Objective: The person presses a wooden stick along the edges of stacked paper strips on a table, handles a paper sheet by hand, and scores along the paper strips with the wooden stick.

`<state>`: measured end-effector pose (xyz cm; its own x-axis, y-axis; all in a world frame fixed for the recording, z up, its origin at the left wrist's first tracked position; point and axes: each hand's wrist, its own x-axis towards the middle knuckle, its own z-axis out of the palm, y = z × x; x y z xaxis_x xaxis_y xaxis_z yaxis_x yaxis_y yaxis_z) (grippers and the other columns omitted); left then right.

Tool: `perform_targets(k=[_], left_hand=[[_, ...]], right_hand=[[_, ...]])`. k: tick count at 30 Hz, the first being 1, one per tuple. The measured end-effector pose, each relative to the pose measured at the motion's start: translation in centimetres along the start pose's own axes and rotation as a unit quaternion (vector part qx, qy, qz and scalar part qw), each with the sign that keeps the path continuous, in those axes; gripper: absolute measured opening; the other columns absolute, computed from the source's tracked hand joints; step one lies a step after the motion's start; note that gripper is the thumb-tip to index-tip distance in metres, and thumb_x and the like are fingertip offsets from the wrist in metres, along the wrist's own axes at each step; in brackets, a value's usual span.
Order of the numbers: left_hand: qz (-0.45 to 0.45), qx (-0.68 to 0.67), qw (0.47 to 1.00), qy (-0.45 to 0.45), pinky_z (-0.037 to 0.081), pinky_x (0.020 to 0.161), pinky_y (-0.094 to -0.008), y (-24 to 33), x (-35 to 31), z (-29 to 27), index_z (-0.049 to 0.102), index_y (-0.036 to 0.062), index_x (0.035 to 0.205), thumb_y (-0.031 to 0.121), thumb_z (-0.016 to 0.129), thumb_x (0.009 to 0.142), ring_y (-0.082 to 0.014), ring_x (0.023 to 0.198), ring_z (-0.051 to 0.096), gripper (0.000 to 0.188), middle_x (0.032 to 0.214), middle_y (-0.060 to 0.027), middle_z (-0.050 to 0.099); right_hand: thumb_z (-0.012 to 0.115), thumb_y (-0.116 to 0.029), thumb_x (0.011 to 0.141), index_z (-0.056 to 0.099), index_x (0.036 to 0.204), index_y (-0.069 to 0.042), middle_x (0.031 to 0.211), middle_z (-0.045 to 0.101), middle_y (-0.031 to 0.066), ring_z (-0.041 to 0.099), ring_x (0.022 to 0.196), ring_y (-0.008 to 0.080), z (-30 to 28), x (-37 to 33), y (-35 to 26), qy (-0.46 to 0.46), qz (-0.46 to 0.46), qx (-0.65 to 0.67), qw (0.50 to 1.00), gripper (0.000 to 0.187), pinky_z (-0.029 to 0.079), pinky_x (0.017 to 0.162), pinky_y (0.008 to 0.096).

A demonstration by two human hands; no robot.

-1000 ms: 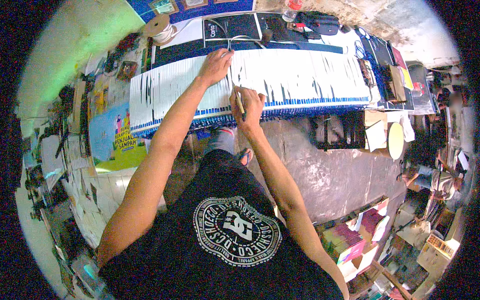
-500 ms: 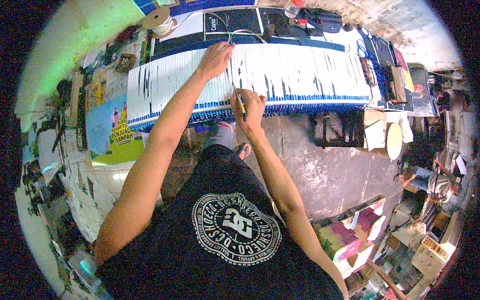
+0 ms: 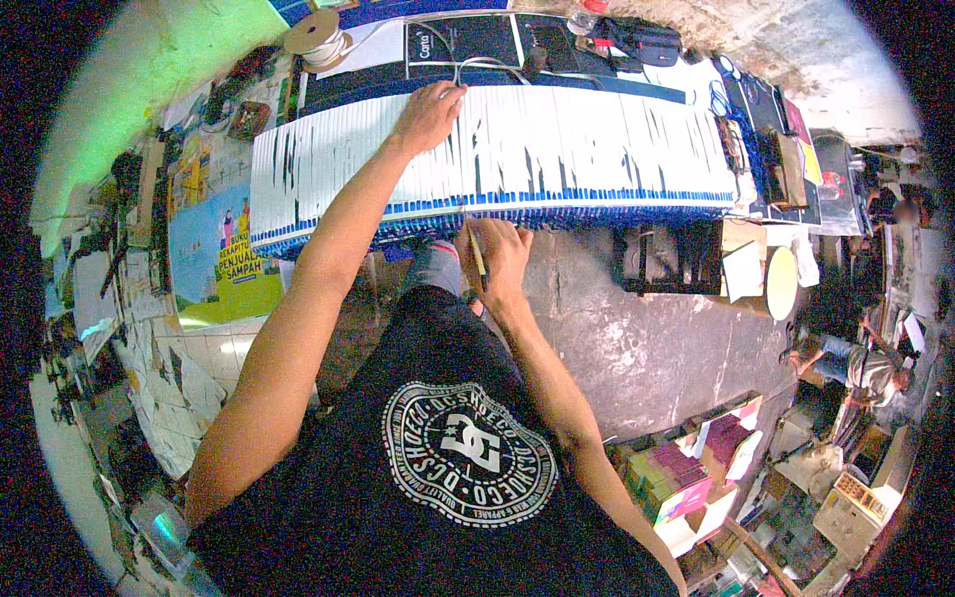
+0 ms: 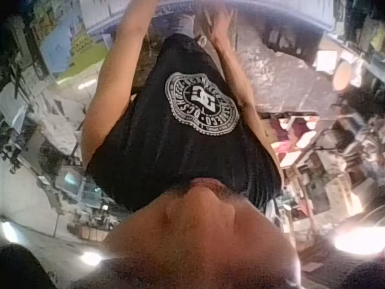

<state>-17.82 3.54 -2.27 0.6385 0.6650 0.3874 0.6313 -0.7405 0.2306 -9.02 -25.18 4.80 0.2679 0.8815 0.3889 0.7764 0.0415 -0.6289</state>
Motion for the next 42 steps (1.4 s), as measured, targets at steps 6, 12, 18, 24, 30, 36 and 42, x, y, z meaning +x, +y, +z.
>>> perform_targets(k=[6, 12, 18, 24, 30, 36, 42], left_hand=[[-0.001, -0.012, 1.0, -0.014, 0.045, 0.108, -0.0495, 0.2, 0.1, -0.3, 0.059, 0.0077, 0.139, 0.021, 0.053, 0.103, -0.0349, 0.124, 0.059, 0.039, 0.135, -0.0158, 0.06], [0.011, -0.012, 1.0, 0.004, 0.045, 0.107, -0.0484, -0.1, 0.2, -0.1, 0.059, 0.0063, 0.138, 0.021, 0.054, 0.102, -0.0347, 0.122, 0.059, 0.039, 0.132, -0.015, 0.062], [0.008, -0.014, 1.0, 0.001, 0.046, 0.104, -0.0486, -0.2, 0.1, -0.2, 0.06, 0.0065, 0.137, 0.022, 0.054, 0.103, -0.0348, 0.121, 0.059, 0.038, 0.129, -0.0155, 0.062], [0.003, -0.016, 1.0, -0.014, 0.046, 0.105, -0.0488, 0.2, 0.1, -0.4, 0.058, 0.0071, 0.138, 0.022, 0.054, 0.102, -0.0346, 0.121, 0.059, 0.039, 0.13, -0.0155, 0.061], [-0.007, -0.018, 0.999, -0.028, 0.041, 0.111, -0.0486, 0.0, 0.2, -0.3, 0.056, 0.0078, 0.141, 0.025, 0.051, 0.104, -0.0327, 0.127, 0.056, 0.041, 0.138, -0.014, 0.057], [-0.023, -0.021, 0.998, -0.061, 0.037, 0.116, -0.0484, 0.2, 0.1, -0.7, 0.054, 0.0073, 0.143, 0.027, 0.047, 0.107, -0.0317, 0.132, 0.052, 0.042, 0.143, -0.0133, 0.055], [-0.006, -0.018, 0.999, -0.035, 0.041, 0.111, -0.0487, 0.0, 0.2, -0.3, 0.056, 0.0061, 0.139, 0.024, 0.051, 0.104, -0.0331, 0.127, 0.056, 0.04, 0.136, -0.0141, 0.058]], right_hand=[[0.076, -0.016, 0.082, 0.074, 0.098, -0.011, 0.088, 0.071, 0.0063, 0.066, 0.085, 0.0248, 0.1, -0.4, 0.3, 0.017, -0.011, 0.012, 1.0, 0.017, 0.039, 0.079, 0.0409], [0.075, -0.015, 0.081, 0.073, 0.097, -0.011, 0.089, 0.071, 0.0066, 0.066, 0.085, 0.0254, 1.4, 0.0, 0.5, 0.011, 0.005, -0.01, 1.0, 0.017, 0.04, 0.078, 0.041], [0.076, -0.013, 0.081, 0.074, 0.1, -0.011, 0.09, 0.073, 0.0056, 0.068, 0.086, 0.0237, 1.7, -0.5, 0.6, 0.028, 0.001, 0.011, 1.0, 0.019, 0.041, 0.08, 0.0405], [0.075, -0.011, 0.084, 0.074, 0.101, -0.01, 0.092, 0.074, 0.0053, 0.069, 0.088, 0.0214, 0.7, -1.3, -0.1, 0.034, -0.005, -0.01, 0.999, 0.018, 0.042, 0.083, 0.0388], [0.076, -0.012, 0.084, 0.075, 0.101, -0.01, 0.094, 0.074, 0.0046, 0.068, 0.088, 0.0213, 0.3, -1.4, -0.8, 0.031, -0.002, -0.014, 0.999, 0.017, 0.042, 0.082, 0.0385], [0.077, -0.013, 0.083, 0.074, 0.102, -0.011, 0.098, 0.075, 0.0046, 0.068, 0.091, 0.0224, 1.2, -1.7, 0.0, 0.045, 0.006, -0.001, 0.999, 0.019, 0.042, 0.083, 0.0398], [0.077, -0.014, 0.082, 0.073, 0.105, -0.011, 0.102, 0.074, 0.0048, 0.068, 0.093, 0.0234, 2.5, -1.5, 1.0, 0.042, 0.002, 0.0, 0.999, 0.023, 0.043, 0.084, 0.0418]])
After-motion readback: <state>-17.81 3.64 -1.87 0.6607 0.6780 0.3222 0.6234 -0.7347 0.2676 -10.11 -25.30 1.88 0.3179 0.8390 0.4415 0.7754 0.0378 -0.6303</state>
